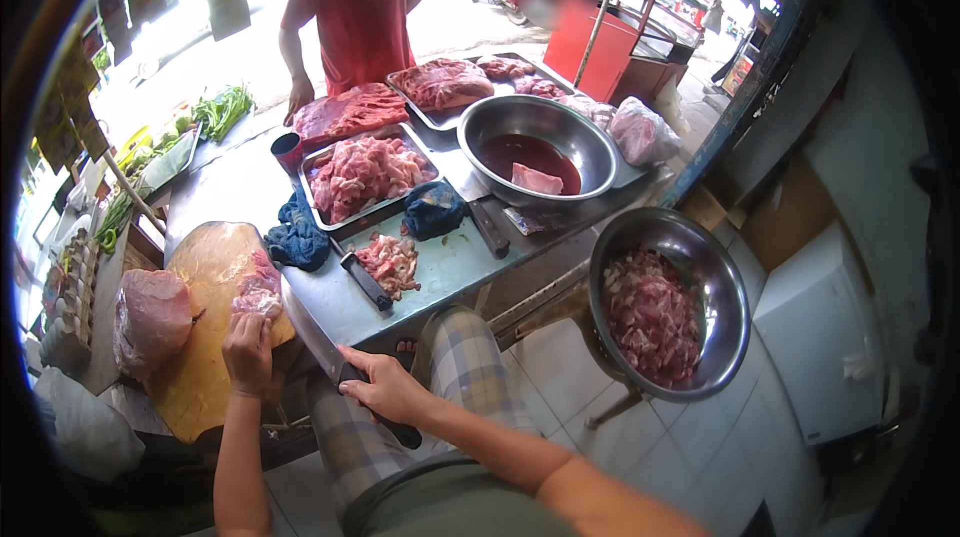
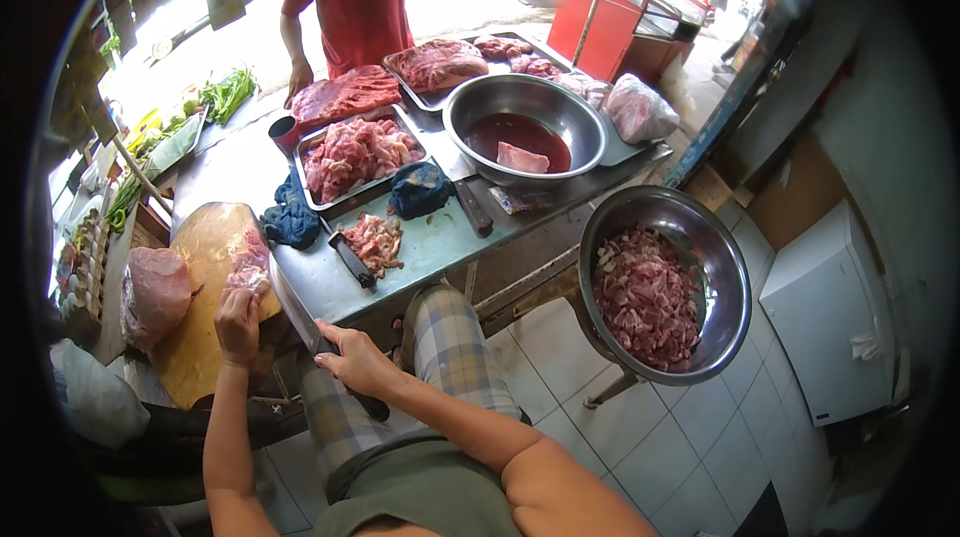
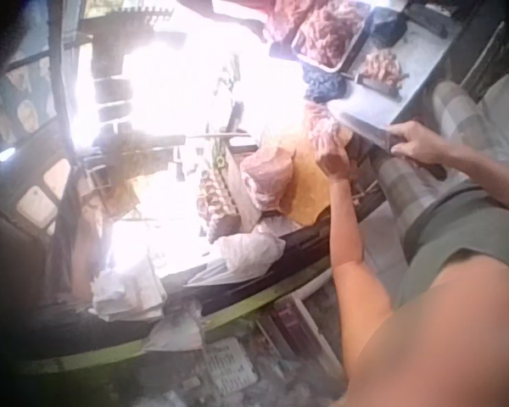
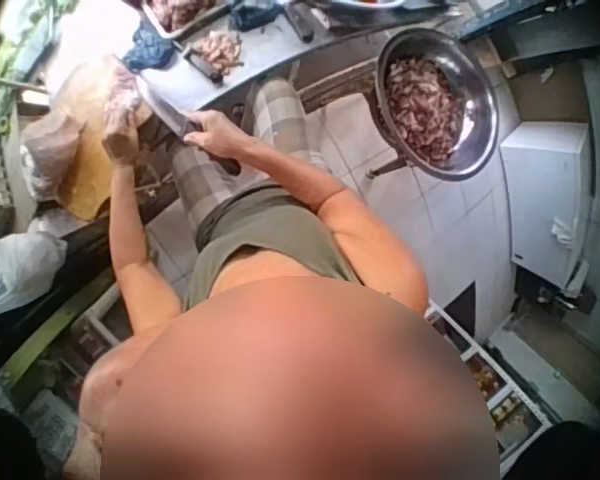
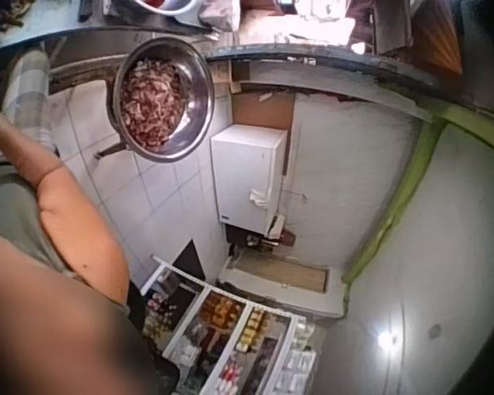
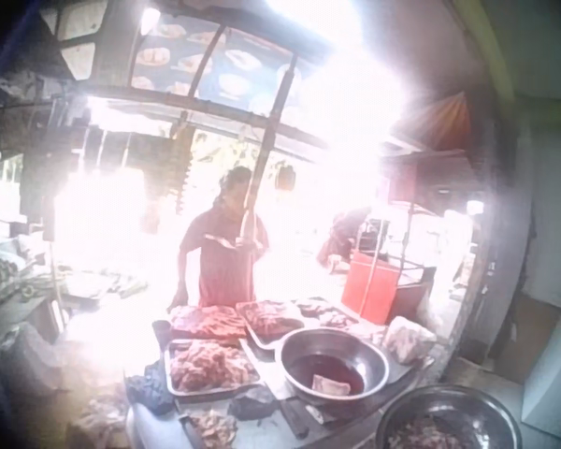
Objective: The person cuts a large piece of raw meat into smaller pieces using a cleaver on a wooden cutting board. They place the cut pieces into metal bowls and trays, then weigh some pieces on a digital scale and put them into a plastic bag.
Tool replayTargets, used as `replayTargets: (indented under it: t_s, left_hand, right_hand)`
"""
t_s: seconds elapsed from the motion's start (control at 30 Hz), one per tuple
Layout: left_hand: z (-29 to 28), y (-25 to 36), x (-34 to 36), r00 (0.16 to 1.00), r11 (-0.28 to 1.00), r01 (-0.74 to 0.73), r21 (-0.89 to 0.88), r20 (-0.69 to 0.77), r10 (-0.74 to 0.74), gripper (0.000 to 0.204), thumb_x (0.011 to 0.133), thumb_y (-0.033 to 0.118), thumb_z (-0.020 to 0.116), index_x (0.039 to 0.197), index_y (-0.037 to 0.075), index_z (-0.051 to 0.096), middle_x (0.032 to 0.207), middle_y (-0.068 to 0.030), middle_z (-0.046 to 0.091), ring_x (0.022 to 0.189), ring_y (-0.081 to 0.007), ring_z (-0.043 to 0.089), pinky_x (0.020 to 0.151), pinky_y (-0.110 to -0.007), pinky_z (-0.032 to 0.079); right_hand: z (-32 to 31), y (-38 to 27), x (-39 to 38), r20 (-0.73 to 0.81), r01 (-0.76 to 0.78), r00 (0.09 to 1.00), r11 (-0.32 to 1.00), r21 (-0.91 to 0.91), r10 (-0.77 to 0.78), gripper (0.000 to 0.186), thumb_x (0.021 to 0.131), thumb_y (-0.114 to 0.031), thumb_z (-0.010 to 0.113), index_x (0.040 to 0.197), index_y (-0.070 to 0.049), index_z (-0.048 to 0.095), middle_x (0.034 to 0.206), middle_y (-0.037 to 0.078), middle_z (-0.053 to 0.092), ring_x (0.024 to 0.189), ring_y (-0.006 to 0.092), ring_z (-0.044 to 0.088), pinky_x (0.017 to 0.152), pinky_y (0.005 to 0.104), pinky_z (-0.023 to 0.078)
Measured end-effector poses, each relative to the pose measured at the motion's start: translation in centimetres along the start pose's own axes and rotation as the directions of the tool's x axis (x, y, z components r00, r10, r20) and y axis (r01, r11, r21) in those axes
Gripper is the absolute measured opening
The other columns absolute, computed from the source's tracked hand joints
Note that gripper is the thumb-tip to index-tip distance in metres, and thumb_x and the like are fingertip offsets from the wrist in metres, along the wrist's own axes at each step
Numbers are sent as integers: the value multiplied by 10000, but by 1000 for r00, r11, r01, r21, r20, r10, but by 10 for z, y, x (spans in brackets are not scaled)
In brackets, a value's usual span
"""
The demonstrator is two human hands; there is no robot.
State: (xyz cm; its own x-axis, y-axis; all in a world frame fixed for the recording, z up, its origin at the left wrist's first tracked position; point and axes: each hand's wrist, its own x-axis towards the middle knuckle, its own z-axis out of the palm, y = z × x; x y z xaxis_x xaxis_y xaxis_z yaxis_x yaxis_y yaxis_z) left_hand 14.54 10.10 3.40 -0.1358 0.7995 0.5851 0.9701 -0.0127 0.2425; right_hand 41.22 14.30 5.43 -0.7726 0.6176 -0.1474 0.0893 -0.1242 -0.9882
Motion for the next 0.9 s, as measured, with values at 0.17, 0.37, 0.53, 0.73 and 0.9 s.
replayTargets:
  t_s: [0.17, 0.37, 0.53, 0.73, 0.9]
  left_hand:
    - [-6, 3, -1, 999, 999, 15, 46, -35, -13, 38, 844, 47, 648, 838, 43, 610, 818, -138, 604, 836, -344, 601, 731, -443, 504]
    - [-9, 5, -2, 996, 999, 41, 12, -74, -40, 58, 833, 57, 656, 836, 55, 599, 831, -112, 613, 871, -307, 608, 735, -416, 514]
    - [-11, 2, -5, 996, 1000, 12, 23, -84, -10, 57, 833, 62, 658, 833, 53, 602, 827, -106, 622, 871, -301, 613, 742, -403, 518]
    - [-12, 4, -4, 995, 1000, 22, 19, -97, -20, 39, 825, 62, 659, 831, 58, 620, 819, -106, 627, 865, -297, 616, 739, -402, 525]
    - [-16, 9, -1, 993, 1000, 18, -19, -112, -20, 19, 822, 60, 653, 829, 60, 635, 815, -104, 626, 863, -296, 619, 729, -405, 529]
  right_hand:
    - [4, -2, 2, 6, -48, 999, 996, 78, 47, 657, 921, -75, 649, 1513, -25, 369, 709, 6, 541, 568, 72, 509, 451, 262, 477]
    - [7, -2, 1, 60, -101, 994, 991, 87, 96, 650, 937, -58, 636, 1522, -34, 353, 776, -4, 567, 638, 62, 527, 457, 245, 487]
    - [17, -1, 2, 30, -95, 995, 992, 83, 93, 642, 941, -37, 630, 1520, -27, 352, 805, 10, 590, 640, 71, 545, 465, 242, 493]
    - [15, -1, 1, 30, -64, 998, 992, 105, 62, 640, 938, -17, 632, 1513, -5, 351, 862, 36, 616, 654, 80, 573, 470, 241, 503]
    - [11, 1, 2, 29, -73, 997, 991, 113, 70, 653, 938, -13, 631, 1519, -5, 334, 862, 36, 615, 649, 82, 572, 466, 242, 506]
